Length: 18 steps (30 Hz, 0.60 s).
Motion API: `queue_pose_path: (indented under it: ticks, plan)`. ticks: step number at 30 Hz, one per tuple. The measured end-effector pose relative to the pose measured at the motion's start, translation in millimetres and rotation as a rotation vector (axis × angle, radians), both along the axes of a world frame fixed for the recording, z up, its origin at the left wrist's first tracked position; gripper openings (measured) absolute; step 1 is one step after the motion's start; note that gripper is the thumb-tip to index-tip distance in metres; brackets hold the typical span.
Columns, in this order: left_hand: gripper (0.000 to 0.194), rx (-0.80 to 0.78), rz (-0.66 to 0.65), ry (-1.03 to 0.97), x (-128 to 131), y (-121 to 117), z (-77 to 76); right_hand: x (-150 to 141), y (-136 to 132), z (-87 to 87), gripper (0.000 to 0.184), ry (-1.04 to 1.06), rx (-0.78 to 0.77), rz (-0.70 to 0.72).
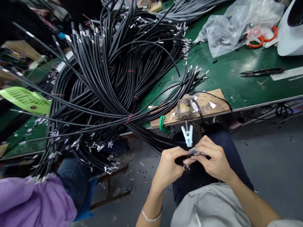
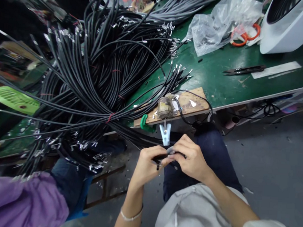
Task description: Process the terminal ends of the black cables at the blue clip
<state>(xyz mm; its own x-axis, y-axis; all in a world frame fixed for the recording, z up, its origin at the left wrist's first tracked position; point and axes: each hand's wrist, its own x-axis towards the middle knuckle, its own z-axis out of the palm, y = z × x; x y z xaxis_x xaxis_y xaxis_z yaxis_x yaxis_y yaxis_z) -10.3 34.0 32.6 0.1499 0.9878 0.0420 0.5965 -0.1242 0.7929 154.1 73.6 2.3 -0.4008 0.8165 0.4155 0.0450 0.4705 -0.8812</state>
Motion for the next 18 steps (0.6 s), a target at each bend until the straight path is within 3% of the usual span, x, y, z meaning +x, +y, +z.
queue_pose_path:
  ticks: [4, 6, 8, 11, 13, 15, 18]
  plan:
    - [0.009, 0.116, 0.08, -0.046, 2, -8, -2.5, -8, -4, -10.5, 0.015, 0.087, -0.12, -0.145]
    - [0.012, 0.19, 0.152, -0.057, 5, -13, -7.3, -16, -10, -14.9, 0.021, 0.185, -0.255, -0.224]
    - [0.014, 0.255, 0.219, -0.074, 8, -17, -12.9, -27, -18, -18.6, 0.023, 0.364, -0.504, -0.22]
    - [0.015, 0.275, 0.291, -0.081, 12, -22, -20.6, -39, -26, -21.9, 0.023, 0.691, -0.97, -0.066]
    - [0.013, 0.262, 0.32, -0.054, 14, -25, -24.4, -42, -27, -22.7, 0.024, 0.824, -1.163, 0.014]
    - [0.012, 0.266, 0.316, -0.023, 15, -25, -26.2, -40, -25, -23.1, 0.024, 0.856, -1.203, 0.05]
    - [0.011, 0.252, 0.251, -0.032, 14, -24, -22.7, -32, -18, -24.7, 0.023, 0.742, -1.028, 0.092]
